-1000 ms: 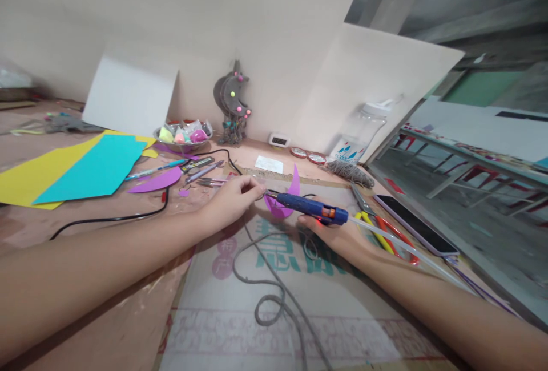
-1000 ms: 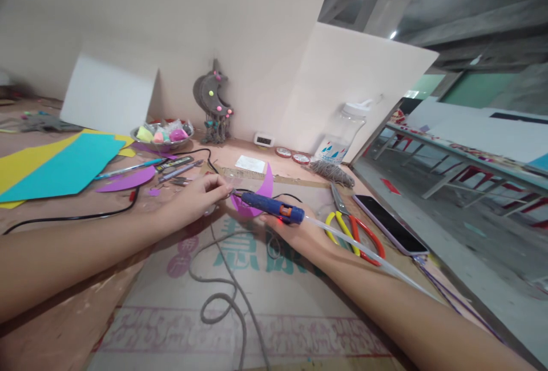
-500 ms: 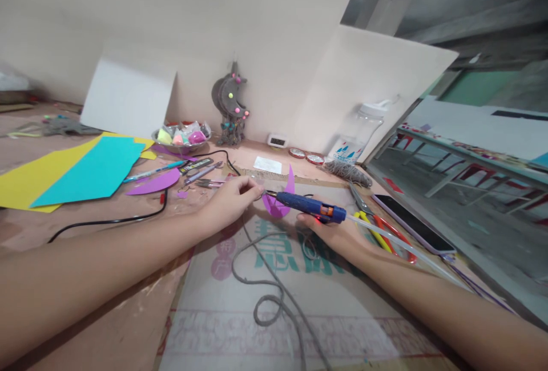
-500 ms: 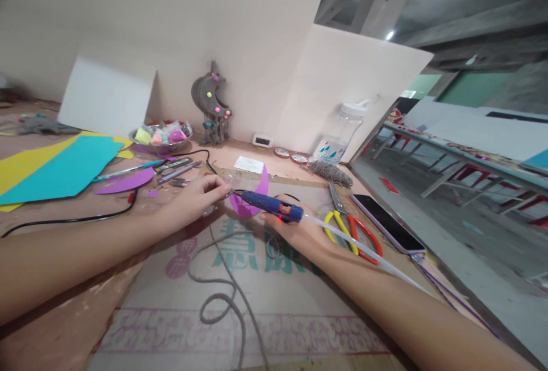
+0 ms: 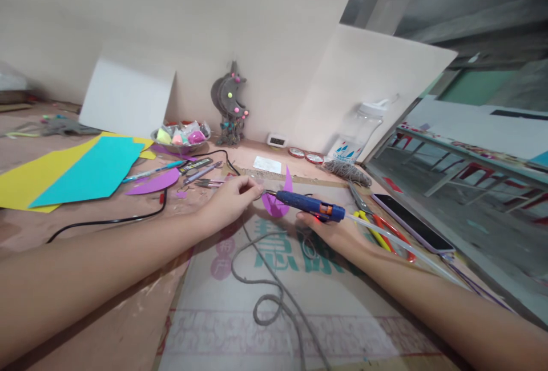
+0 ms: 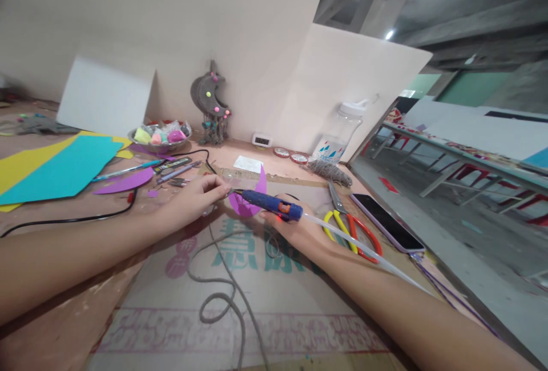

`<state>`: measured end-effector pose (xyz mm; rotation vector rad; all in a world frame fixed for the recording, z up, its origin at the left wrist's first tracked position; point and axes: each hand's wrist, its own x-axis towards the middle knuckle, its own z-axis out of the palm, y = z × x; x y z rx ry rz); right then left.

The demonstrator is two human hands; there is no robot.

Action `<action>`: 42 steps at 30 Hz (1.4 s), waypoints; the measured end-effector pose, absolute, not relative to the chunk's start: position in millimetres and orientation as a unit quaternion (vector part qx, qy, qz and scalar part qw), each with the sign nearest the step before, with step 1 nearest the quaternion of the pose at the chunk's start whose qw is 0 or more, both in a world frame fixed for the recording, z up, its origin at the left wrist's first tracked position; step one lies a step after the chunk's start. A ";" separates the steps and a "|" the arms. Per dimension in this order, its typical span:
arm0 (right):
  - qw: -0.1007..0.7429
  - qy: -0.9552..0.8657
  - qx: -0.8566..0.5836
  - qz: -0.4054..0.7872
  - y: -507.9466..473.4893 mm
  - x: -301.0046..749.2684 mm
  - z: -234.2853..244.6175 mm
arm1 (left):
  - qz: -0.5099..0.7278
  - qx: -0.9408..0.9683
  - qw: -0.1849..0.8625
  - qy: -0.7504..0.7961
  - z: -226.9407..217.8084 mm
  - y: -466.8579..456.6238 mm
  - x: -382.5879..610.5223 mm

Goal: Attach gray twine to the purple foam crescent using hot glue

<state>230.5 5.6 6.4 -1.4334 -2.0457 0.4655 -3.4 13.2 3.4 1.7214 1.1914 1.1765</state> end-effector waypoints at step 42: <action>0.294 -0.756 -0.534 0.239 176.9 229.9 22.1 | 0.455 0.648 0.389 0.471 2.4 14.1 0.5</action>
